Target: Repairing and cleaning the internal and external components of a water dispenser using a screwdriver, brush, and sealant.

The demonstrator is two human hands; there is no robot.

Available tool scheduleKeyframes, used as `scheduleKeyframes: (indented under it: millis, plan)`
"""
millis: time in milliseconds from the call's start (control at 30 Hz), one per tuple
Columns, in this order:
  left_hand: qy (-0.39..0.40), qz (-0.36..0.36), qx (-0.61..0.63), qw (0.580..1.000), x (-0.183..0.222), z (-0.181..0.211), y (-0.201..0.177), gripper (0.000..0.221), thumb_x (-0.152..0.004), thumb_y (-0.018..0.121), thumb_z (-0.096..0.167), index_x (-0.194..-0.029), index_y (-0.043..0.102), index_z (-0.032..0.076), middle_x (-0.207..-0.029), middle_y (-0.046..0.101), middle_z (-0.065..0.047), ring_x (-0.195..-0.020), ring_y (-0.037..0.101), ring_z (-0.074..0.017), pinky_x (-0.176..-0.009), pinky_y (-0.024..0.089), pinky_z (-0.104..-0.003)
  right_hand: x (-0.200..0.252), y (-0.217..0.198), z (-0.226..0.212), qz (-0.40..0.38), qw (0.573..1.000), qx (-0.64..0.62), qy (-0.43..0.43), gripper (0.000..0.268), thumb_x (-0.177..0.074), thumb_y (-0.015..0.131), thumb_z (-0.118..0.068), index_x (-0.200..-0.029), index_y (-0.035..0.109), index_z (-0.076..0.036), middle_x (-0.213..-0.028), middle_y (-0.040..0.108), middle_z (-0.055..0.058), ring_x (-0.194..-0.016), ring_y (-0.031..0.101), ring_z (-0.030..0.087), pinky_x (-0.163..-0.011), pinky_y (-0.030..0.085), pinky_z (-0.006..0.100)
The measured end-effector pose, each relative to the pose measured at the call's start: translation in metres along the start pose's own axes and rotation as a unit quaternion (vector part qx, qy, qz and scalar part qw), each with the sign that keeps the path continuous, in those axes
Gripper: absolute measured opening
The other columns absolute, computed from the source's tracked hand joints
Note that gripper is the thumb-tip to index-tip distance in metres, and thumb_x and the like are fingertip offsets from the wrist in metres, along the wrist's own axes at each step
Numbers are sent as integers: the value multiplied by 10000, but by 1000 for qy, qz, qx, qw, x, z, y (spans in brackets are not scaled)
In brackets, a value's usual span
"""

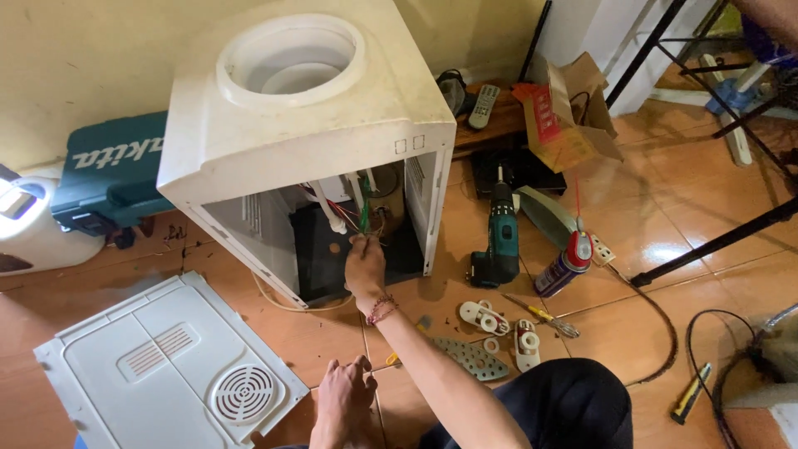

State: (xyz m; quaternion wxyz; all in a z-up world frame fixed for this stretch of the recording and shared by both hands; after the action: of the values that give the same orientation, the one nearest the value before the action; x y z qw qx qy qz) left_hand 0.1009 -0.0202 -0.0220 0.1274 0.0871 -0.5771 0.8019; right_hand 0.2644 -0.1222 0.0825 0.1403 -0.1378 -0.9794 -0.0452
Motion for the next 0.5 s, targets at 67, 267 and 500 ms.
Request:
scheduleKeyframes:
  millis: [67,267,500]
  plan:
    - [3,17,9,1000,-6,-7,10,175,-868,664,260,-1021,665,175,-737,755,-55,-851,648,-258,-890,514,-358,-1,0,-11,-10,999,9,39,341,-1051,359,-327,-1114,615,-111,-977,635,82,-675,593,215,-517,539,356]
    - [1,31,19,999,-9,-16,19,167,-848,643,272,-1000,674,209,-744,750,-35,-837,627,-264,-845,514,-365,-41,-4,-17,-41,994,-11,98,375,-1049,373,-277,-1160,695,-120,-918,616,77,-626,488,182,-440,427,298]
    - [19,58,33,998,-5,-9,10,164,-819,669,256,-972,692,199,-642,708,-34,-814,627,-256,-824,514,-353,11,-21,-22,-90,983,-69,145,367,-1110,367,-346,-1155,672,-145,-588,295,-41,-469,259,78,-425,205,254]
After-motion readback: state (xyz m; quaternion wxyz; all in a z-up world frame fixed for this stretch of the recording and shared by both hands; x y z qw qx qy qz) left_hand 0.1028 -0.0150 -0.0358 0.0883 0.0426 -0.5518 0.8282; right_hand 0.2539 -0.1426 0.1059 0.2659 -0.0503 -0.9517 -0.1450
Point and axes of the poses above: each hand's wrist, its own x-axis away from the middle knuckle, its own y-axis out of the palm, z = x × y, the point moved 10 cm from there along -x, towards the middle knuckle
